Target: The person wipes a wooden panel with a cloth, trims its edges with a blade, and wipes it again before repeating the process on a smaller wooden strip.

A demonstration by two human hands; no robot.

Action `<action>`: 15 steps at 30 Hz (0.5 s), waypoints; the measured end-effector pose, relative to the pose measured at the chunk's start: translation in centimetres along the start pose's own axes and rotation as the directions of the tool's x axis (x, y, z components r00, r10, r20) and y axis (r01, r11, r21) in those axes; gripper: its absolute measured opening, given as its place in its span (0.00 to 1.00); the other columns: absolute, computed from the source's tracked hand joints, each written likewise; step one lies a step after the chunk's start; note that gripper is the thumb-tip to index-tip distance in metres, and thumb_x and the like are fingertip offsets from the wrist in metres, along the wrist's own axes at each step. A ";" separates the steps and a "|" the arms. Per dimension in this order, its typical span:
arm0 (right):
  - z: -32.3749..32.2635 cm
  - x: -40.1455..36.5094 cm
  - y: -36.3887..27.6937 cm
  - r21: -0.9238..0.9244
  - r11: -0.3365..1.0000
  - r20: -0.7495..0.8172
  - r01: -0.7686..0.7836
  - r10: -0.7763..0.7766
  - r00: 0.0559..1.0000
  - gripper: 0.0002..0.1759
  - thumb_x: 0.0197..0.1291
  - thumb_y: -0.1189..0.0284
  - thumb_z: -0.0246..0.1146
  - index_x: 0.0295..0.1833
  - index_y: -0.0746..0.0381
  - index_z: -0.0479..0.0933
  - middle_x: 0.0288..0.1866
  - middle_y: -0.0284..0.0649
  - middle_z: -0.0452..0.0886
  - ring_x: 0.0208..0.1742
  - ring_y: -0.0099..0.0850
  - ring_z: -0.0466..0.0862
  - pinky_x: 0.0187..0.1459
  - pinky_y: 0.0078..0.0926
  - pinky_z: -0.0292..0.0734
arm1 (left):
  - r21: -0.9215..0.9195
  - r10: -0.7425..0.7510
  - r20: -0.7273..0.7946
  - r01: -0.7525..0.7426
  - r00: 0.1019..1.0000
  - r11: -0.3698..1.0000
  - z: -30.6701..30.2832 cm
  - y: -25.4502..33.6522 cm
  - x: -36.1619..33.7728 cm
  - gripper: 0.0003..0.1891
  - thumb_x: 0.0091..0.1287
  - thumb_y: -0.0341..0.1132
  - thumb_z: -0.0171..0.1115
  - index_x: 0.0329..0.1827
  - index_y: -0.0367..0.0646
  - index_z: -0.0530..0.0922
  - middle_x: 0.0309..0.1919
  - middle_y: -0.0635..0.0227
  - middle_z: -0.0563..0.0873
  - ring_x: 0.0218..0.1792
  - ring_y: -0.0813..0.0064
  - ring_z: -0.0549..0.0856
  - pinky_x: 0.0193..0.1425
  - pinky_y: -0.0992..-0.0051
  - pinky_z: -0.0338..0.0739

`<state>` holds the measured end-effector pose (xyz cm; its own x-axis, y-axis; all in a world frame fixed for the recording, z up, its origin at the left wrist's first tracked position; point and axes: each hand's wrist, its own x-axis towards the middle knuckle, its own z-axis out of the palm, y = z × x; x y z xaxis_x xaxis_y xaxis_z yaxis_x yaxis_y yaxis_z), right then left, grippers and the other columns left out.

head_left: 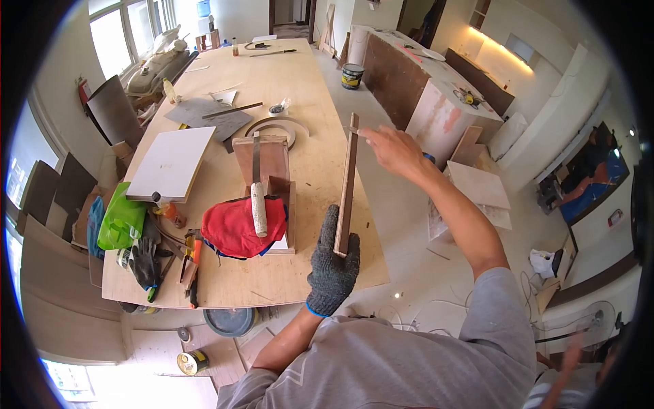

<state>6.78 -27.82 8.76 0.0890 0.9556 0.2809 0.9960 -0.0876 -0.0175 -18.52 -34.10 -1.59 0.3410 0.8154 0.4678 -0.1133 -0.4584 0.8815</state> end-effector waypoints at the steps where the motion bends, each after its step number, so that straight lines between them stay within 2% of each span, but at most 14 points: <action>1: -0.2 0.0 -0.1 0.005 1.000 0.028 -0.010 0.010 1.000 0.17 0.75 0.68 0.51 0.65 0.50 0.75 0.49 0.52 0.81 0.49 0.55 0.84 0.49 0.52 0.79 | 0.001 -0.002 -0.001 0.002 1.000 1.000 0.0 0.0 0.0 0.31 0.71 0.28 0.64 0.76 0.33 0.65 0.72 0.47 0.74 0.70 0.62 0.76 0.71 0.66 0.71; 5: 0.3 -0.1 0.1 0.003 1.000 -0.020 0.015 -0.015 1.000 0.17 0.75 0.66 0.53 0.65 0.50 0.76 0.46 0.51 0.81 0.45 0.54 0.84 0.46 0.52 0.79 | 0.011 0.010 -0.008 -0.010 1.000 1.000 0.0 0.0 -0.1 0.31 0.71 0.27 0.63 0.76 0.33 0.65 0.71 0.48 0.75 0.70 0.62 0.76 0.71 0.66 0.71; 8: 0.4 0.3 0.5 0.002 1.000 -0.035 0.017 -0.017 0.999 0.17 0.75 0.66 0.53 0.65 0.50 0.76 0.46 0.51 0.81 0.46 0.55 0.84 0.47 0.52 0.79 | -0.080 -0.062 0.009 0.063 0.998 0.995 0.0 0.1 -0.1 0.31 0.71 0.27 0.63 0.76 0.33 0.65 0.71 0.48 0.75 0.70 0.62 0.77 0.71 0.66 0.71; 15: 1.1 1.2 1.2 0.009 1.000 -0.046 0.001 0.000 0.999 0.17 0.75 0.66 0.53 0.65 0.48 0.77 0.48 0.51 0.82 0.48 0.55 0.84 0.49 0.53 0.79 | 0.028 -0.013 0.005 0.013 1.000 1.000 -0.1 0.0 -0.1 0.31 0.71 0.27 0.63 0.76 0.33 0.65 0.71 0.48 0.75 0.69 0.63 0.78 0.70 0.67 0.72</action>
<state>8.07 -26.45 7.99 0.0884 0.9416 0.3249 0.9961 -0.0845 -0.0260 -18.61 -34.11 -1.65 0.3469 0.8197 0.4558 -0.0826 -0.4574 0.8854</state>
